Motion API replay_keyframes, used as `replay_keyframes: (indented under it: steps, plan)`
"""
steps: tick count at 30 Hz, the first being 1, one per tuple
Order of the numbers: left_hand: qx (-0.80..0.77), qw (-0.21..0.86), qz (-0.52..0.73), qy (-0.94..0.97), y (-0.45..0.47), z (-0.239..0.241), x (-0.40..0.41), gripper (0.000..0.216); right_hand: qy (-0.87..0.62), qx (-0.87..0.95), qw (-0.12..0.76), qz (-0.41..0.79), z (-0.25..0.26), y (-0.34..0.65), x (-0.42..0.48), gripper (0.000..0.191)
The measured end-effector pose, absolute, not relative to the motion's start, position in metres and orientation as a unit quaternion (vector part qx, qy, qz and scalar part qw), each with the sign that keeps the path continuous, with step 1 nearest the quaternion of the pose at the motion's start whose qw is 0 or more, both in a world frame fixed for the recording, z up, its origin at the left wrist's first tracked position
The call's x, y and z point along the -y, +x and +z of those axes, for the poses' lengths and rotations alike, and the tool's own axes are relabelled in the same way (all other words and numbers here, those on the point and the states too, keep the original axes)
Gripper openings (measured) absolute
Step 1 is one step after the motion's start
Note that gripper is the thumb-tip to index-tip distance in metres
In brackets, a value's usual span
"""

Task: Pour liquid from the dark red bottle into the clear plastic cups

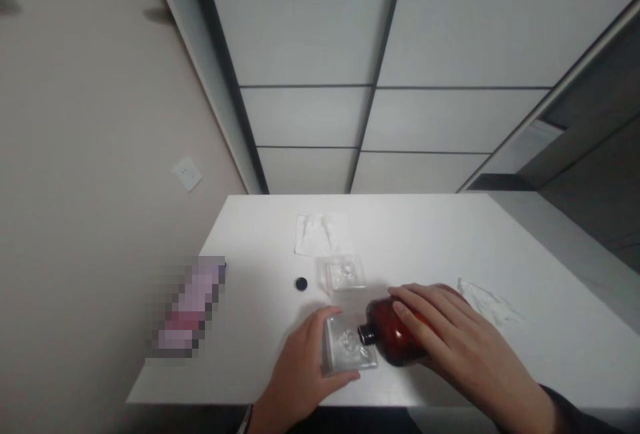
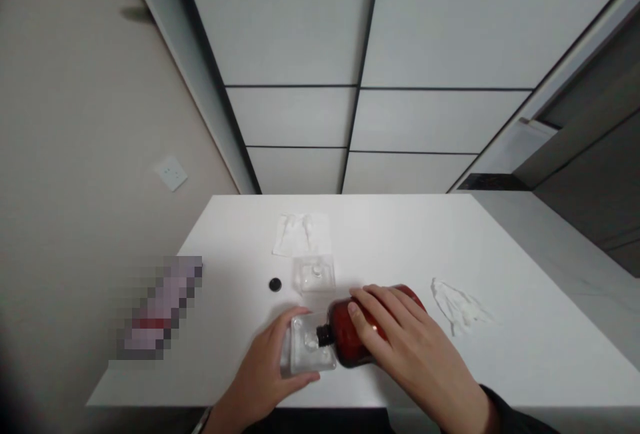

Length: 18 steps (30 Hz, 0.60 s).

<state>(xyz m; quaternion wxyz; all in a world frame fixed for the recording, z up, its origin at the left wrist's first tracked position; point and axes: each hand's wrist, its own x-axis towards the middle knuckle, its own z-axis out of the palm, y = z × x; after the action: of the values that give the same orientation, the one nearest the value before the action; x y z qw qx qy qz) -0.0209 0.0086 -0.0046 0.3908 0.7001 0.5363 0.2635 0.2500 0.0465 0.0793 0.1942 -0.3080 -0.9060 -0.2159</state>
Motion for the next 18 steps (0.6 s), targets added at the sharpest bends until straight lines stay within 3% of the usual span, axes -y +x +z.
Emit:
replay_keyframes:
  steps: [18]
  plan:
    - [-0.525,0.393,0.258,0.71,-0.0207,0.0007,-0.0099,0.084,-0.301,0.914,0.177,-0.206,0.0816,0.2489,-0.0448,0.028]
